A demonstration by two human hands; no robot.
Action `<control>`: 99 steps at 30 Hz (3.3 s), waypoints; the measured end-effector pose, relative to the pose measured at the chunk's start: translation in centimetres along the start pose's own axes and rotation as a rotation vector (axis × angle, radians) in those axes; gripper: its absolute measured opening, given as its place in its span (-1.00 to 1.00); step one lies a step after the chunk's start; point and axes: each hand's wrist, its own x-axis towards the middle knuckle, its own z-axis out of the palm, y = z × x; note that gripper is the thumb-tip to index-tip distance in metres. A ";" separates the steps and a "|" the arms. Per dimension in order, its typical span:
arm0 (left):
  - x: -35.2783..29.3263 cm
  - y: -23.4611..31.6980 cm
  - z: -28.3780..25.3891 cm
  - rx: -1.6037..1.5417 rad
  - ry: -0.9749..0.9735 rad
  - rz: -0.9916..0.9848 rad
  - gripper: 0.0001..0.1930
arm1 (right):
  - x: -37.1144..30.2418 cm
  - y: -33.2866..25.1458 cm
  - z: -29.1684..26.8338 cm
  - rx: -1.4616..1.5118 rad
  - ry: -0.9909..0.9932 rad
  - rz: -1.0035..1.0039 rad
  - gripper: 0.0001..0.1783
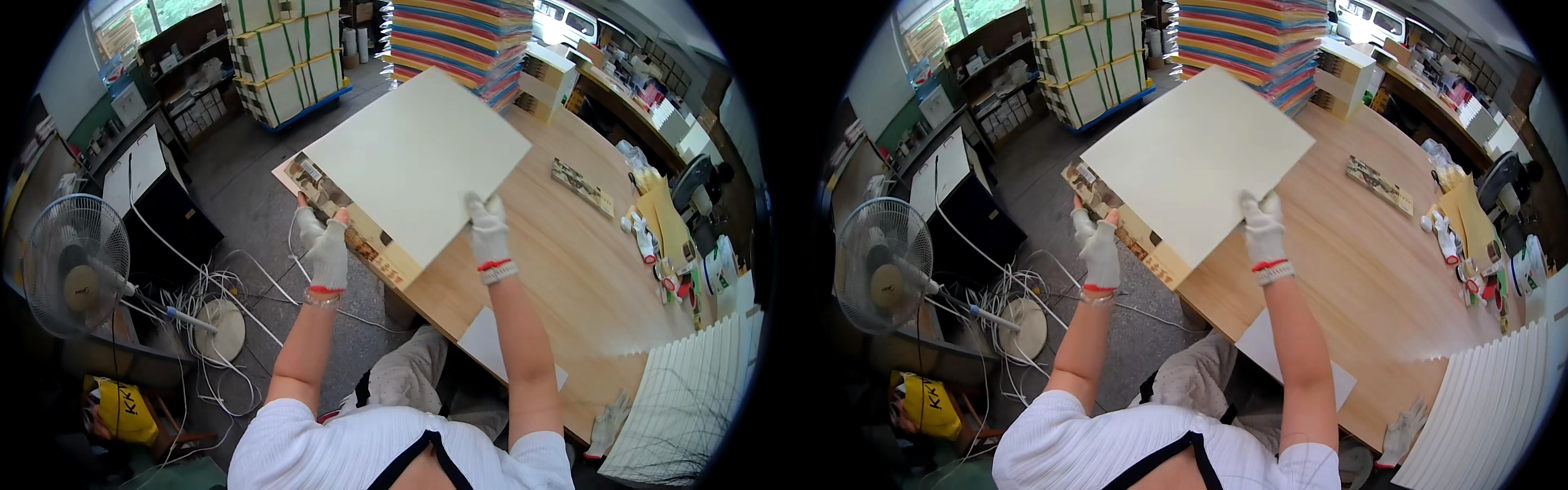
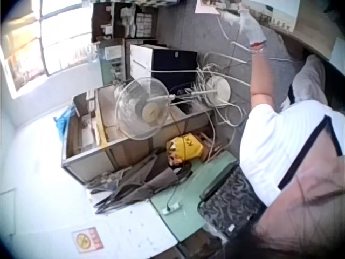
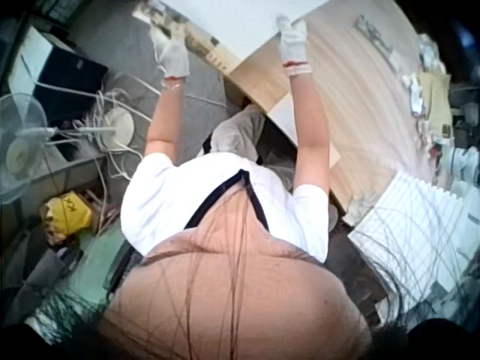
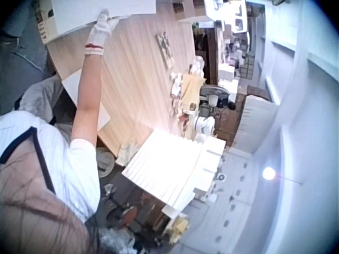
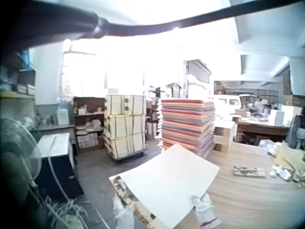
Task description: The person, wearing gloves, folds and assembles white cardboard boxes at a large wooden table, repeatedly picking up a flat sheet from a stack, folding the edges, and placing the assembled box onto another stack.
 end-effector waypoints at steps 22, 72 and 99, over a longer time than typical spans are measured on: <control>0.1 -10.6 1.0 -0.016 0.170 -0.068 -0.28 | 0.1 -0.6 2.6 -0.714 -0.025 0.426 -0.54; -51.5 35.7 43.0 -0.918 -1.926 -0.712 -0.69 | -33.7 -13.5 -33.2 -0.485 0.849 0.025 -0.75; -7.7 -7.1 23.4 -0.135 -1.499 -0.810 -0.67 | -24.0 -14.6 -26.4 -0.470 0.373 0.541 -0.62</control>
